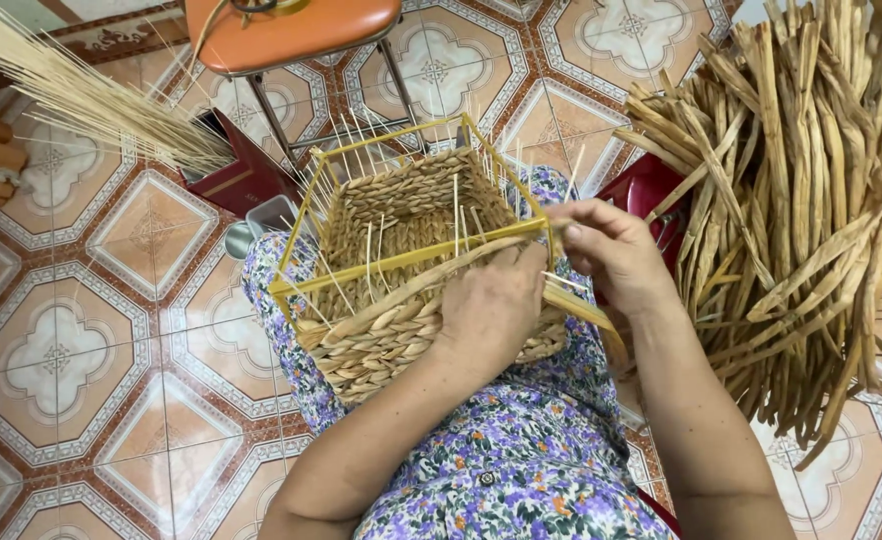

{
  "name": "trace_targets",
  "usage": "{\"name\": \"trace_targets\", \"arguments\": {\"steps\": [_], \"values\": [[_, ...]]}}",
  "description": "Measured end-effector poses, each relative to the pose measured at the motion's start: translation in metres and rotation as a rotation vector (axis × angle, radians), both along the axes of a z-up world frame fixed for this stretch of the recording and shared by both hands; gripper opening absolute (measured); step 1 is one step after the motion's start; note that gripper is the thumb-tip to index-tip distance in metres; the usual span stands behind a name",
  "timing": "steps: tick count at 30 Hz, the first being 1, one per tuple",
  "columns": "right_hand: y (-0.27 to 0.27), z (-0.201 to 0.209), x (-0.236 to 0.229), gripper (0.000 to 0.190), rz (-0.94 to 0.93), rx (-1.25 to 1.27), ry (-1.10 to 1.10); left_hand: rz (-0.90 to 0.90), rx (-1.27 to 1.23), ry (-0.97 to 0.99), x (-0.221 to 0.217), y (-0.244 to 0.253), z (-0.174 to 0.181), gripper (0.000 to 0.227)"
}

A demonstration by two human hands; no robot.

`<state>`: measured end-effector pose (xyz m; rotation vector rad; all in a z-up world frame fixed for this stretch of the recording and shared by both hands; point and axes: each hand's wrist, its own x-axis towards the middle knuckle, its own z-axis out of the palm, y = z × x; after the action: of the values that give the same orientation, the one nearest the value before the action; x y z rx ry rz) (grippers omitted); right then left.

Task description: The person weaves a basket by hand, interlacing dried plant fibers through a wire frame. They select fibers from a pile, thread them around the vertical supports, and press the rows together to form a tight weave.

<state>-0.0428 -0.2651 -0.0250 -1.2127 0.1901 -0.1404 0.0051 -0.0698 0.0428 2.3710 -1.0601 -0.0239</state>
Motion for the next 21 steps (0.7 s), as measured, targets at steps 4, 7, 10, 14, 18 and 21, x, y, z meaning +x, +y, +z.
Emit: {"name": "trace_targets", "arguments": {"steps": [4,7,10,14,18,21], "values": [[-0.003,-0.019,-0.02,0.013,-0.162,0.031,0.031,-0.024,0.006,-0.01,0.0,0.005,0.0,0.012],[-0.017,-0.045,-0.034,0.01,-0.211,0.295,-0.021,-0.055,-0.107,0.033,0.003,0.017,0.003,0.012],[-0.009,-0.032,-0.042,0.015,-0.148,0.585,-0.054,-0.166,-0.494,0.321,0.002,0.034,-0.001,0.026],[0.018,0.024,-0.018,0.026,-0.089,0.386,0.204,-0.115,-0.803,0.319,0.001,0.051,-0.003,0.028],[-0.027,-0.043,-0.02,0.018,-0.157,-0.295,0.239,-0.021,-0.967,0.239,-0.004,0.067,-0.019,0.017],[-0.043,-0.047,-0.027,0.005,-0.387,0.245,0.013,-0.096,-0.787,0.191,-0.006,0.069,-0.023,0.013]]}}
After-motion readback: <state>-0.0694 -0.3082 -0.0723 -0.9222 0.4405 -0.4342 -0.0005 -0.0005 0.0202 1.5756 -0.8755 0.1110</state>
